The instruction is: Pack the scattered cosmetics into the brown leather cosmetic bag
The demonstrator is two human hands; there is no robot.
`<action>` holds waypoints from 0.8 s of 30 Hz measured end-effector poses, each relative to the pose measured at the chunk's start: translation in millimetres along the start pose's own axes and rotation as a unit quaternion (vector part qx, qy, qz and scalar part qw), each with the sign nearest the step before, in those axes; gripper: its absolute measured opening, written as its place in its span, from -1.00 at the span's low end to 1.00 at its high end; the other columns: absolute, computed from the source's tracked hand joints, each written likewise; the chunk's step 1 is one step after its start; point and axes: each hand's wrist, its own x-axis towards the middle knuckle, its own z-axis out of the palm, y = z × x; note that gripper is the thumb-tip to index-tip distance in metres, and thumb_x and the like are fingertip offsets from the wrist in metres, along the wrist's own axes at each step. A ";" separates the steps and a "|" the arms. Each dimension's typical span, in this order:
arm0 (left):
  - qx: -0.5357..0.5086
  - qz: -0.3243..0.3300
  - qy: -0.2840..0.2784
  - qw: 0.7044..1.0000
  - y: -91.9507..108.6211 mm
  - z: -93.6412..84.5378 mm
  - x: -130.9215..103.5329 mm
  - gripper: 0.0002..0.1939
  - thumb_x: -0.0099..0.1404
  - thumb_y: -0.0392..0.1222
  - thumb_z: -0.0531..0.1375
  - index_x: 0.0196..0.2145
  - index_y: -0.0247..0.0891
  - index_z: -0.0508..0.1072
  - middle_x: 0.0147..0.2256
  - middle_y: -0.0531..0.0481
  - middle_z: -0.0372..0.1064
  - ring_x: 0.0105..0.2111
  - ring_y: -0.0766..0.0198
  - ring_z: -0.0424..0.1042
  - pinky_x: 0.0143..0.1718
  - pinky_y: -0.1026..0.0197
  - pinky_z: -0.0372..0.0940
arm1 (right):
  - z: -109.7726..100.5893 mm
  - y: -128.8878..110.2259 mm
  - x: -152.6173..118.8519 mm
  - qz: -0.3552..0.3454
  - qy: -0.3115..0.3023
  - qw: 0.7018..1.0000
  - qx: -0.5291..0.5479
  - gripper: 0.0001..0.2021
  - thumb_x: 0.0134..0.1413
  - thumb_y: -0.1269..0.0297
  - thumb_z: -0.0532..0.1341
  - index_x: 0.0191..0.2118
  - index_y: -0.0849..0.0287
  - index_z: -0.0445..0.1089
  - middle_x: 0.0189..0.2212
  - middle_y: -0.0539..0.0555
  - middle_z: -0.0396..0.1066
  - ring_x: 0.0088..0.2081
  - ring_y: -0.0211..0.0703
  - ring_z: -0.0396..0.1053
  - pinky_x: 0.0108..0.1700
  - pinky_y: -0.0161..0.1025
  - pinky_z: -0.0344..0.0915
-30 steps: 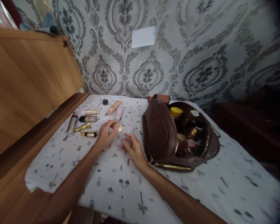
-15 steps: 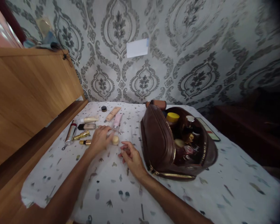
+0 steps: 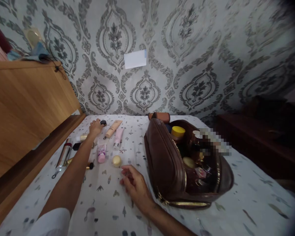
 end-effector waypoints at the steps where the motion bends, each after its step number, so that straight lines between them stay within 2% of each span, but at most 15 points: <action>1: 0.000 -0.003 0.000 1.000 0.7 3.0 4.4 -0.53 0.32 -0.11 0.10 0.16 -0.25 0.28 0.10 -0.35 0.30 0.12 -0.19 0.27 0.01 -0.06 0.22 | -0.2 -0.4 -0.1 -0.002 0.000 1.000 -0.002 -0.76 0.14 0.29 0.12 -0.08 0.14 0.37 -0.22 0.10 0.37 -0.36 -0.21 0.43 -0.49 -0.36 0.29; 9: -0.023 0.037 -0.029 0.999 3.6 16.5 27.3 -0.46 0.30 -0.15 0.09 0.23 -0.13 0.24 0.24 -0.24 0.21 0.20 -0.20 0.17 0.06 -0.15 0.19 | -0.5 1.6 -1.0 -0.002 0.002 1.000 -0.007 -0.78 0.14 0.31 0.13 -0.10 0.12 0.39 -0.23 0.09 0.40 -0.36 -0.20 0.44 -0.48 -0.36 0.31; 14: -0.045 0.045 -0.045 0.997 2.6 17.6 32.1 -0.54 0.23 -0.17 0.16 0.10 -0.13 0.37 0.18 -0.22 0.31 0.16 -0.19 0.24 0.05 -0.14 0.19 | -0.2 2.6 -1.0 0.009 0.003 1.000 -0.005 -0.78 0.15 0.30 0.11 -0.10 0.12 0.39 -0.23 0.09 0.39 -0.35 -0.20 0.44 -0.49 -0.38 0.28; 19: -0.090 0.035 -0.025 0.995 -3.0 10.8 25.3 -0.69 0.17 -0.18 0.22 -0.10 -0.21 0.46 0.07 -0.23 0.39 0.11 -0.15 0.29 0.06 -0.07 0.18 | -0.3 -0.7 -1.1 0.008 0.003 1.000 -0.009 -0.79 0.11 0.33 0.12 -0.12 0.12 0.39 -0.28 0.06 0.38 -0.37 -0.21 0.43 -0.52 -0.39 0.24; 24: -0.193 0.026 -0.001 0.981 -9.7 0.0 5.7 -0.75 0.16 -0.15 0.22 -0.17 -0.20 0.46 -0.08 -0.12 0.48 0.01 0.00 0.39 0.00 0.07 0.24 | 0.3 -2.0 -0.3 0.001 0.007 1.000 0.005 -0.79 0.10 0.30 0.13 -0.13 0.13 0.39 -0.26 0.07 0.39 -0.38 -0.22 0.44 -0.50 -0.38 0.28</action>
